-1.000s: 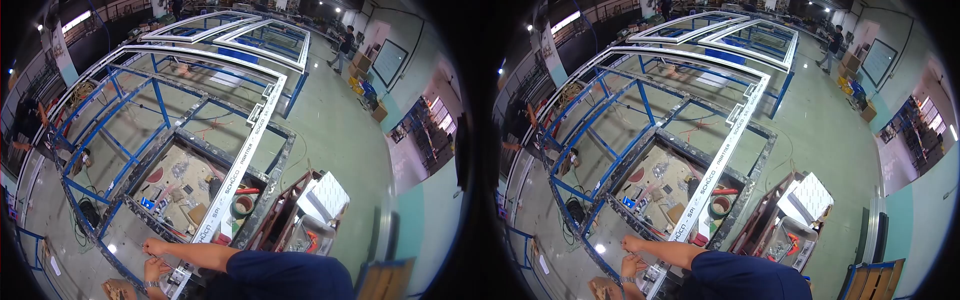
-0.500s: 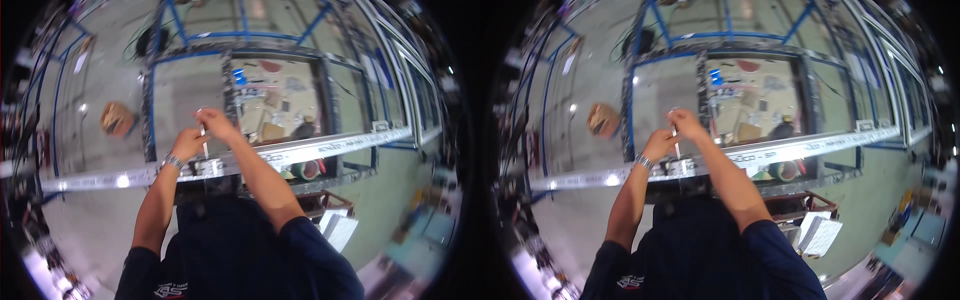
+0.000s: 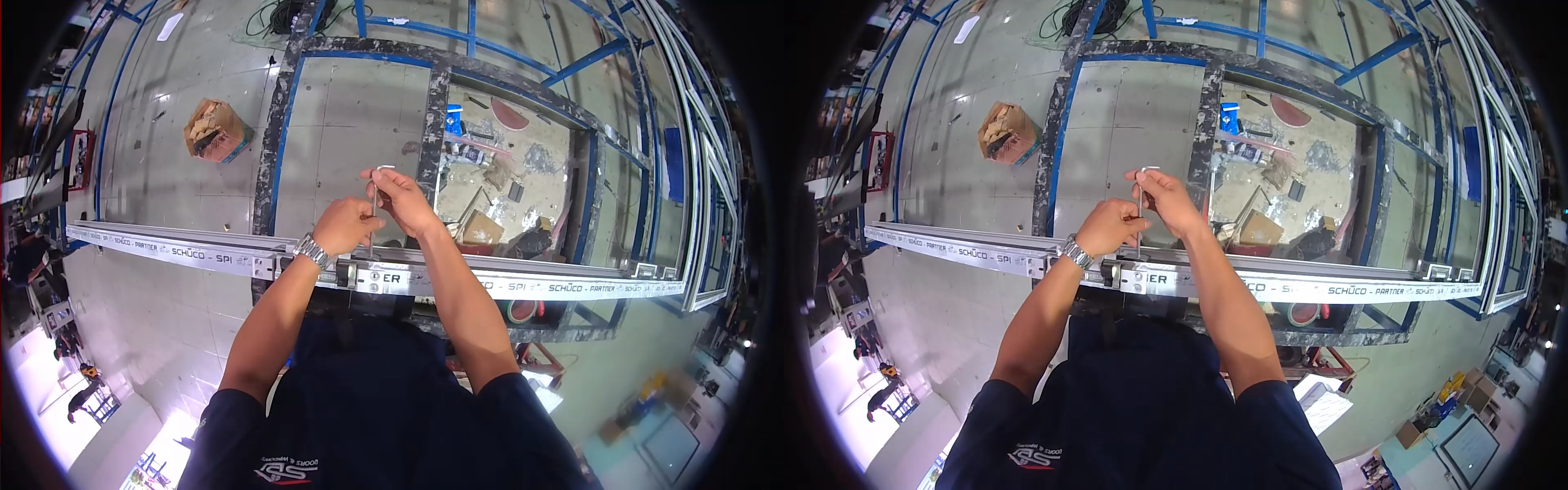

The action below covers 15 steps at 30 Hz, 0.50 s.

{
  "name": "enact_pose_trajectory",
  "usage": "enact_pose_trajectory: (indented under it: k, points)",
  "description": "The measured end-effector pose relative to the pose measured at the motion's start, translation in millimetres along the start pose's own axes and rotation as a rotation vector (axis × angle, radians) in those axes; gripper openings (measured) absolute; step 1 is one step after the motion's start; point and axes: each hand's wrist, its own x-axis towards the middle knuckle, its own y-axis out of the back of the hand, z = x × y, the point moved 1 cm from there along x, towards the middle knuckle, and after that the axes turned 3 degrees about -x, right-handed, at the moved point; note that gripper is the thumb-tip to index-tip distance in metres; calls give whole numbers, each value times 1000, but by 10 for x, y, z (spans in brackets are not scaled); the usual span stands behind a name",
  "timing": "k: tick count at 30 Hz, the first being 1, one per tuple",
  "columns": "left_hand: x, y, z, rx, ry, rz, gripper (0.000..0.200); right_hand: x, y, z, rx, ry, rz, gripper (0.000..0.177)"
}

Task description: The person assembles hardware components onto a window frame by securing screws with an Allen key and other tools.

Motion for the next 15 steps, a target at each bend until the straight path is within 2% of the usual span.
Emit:
enact_pose_trajectory:
  k: [4,6,8,9,10,11,12,13,14,15]
  points:
    - [12,17,9,69,30,7,32,22,42,36,111,-62,-18,27]
    - [2,26,36,92,31,3,33,59,23,125,170,-24,-62,26]
    - [20,67,-11,355,-108,9,29,63,0,129,164,87,-38,22]
    - [-3,52,-19,234,-98,-6,28,40,25,116,48,109,-21,22]
    - [-14,39,16,281,-135,-18,32,61,55,187,-31,168,-24,23]
    - [62,12,-89,264,-105,-34,35,174,137,365,124,124,-86,25]
    - [54,-6,-35,319,-169,19,34,177,118,361,151,145,-65,28]
    - [175,-6,-352,169,-120,19,31,320,152,509,118,138,-77,30]
    - [280,51,-542,254,-151,2,26,324,124,505,133,164,-85,30]
    - [172,39,-357,178,-52,-9,22,275,103,442,67,126,-68,32]
